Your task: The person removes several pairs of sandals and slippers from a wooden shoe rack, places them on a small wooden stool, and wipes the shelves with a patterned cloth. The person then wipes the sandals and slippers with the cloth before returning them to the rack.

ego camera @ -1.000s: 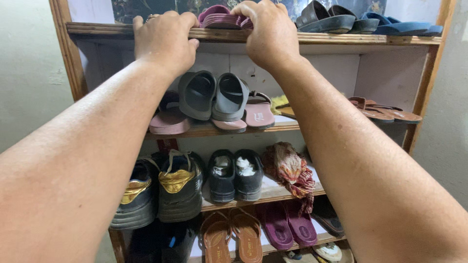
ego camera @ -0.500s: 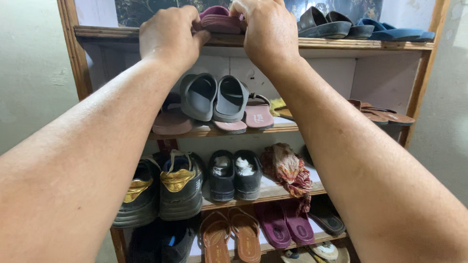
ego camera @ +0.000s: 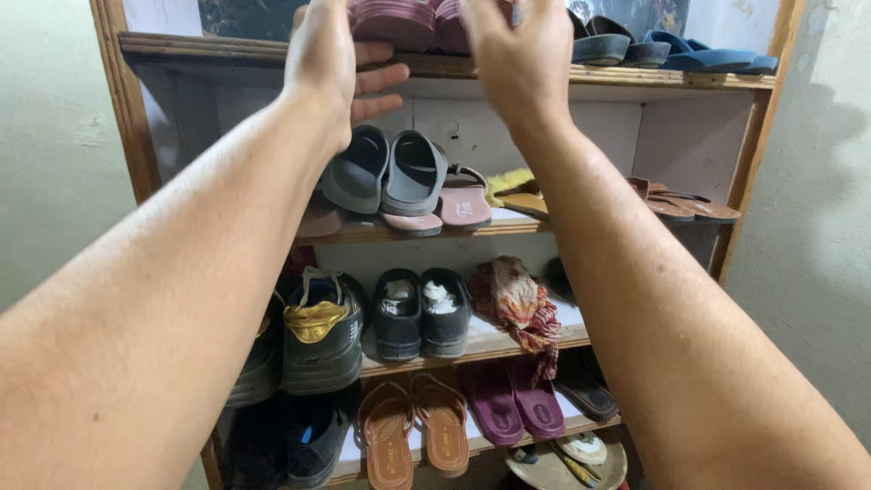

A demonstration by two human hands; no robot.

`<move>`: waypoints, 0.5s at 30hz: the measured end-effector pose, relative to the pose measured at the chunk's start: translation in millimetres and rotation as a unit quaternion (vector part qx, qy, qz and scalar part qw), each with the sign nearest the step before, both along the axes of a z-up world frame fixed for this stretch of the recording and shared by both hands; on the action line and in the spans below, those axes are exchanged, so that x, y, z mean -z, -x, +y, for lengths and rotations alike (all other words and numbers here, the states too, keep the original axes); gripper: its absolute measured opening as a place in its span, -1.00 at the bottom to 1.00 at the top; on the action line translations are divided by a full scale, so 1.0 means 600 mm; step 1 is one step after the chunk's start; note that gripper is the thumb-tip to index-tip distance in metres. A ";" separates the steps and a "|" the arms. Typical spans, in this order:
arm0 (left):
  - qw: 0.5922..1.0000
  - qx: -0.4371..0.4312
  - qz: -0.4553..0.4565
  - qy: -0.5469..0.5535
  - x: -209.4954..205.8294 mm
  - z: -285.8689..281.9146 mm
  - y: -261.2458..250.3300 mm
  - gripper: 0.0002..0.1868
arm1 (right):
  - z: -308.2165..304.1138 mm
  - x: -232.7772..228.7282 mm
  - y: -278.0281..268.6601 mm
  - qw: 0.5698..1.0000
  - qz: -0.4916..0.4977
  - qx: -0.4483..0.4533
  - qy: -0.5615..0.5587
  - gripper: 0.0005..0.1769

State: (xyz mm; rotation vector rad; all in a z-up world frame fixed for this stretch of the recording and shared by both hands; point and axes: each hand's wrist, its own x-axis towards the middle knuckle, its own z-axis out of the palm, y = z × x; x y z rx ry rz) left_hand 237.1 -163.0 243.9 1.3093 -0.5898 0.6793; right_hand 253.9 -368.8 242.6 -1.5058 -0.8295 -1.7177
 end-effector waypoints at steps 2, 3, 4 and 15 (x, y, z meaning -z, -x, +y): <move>1.000 -0.010 0.013 -0.001 -0.016 -0.010 -0.012 -0.39 | -0.006 -0.003 -0.008 0.981 0.121 -0.134 -0.073 -0.63; 1.000 -0.006 0.017 -0.020 -0.026 -0.014 -0.017 -0.39 | -0.010 -0.004 -0.010 0.969 0.172 -0.157 -0.082 -0.60; 0.999 -0.002 0.020 -0.040 -0.035 -0.016 -0.023 -0.38 | -0.012 -0.007 -0.010 0.954 0.223 -0.180 -0.091 -0.57; 0.999 0.007 -0.005 -0.044 -0.013 -0.009 -0.033 -0.56 | -0.001 -0.004 -0.013 0.812 0.334 -0.461 -0.132 -0.58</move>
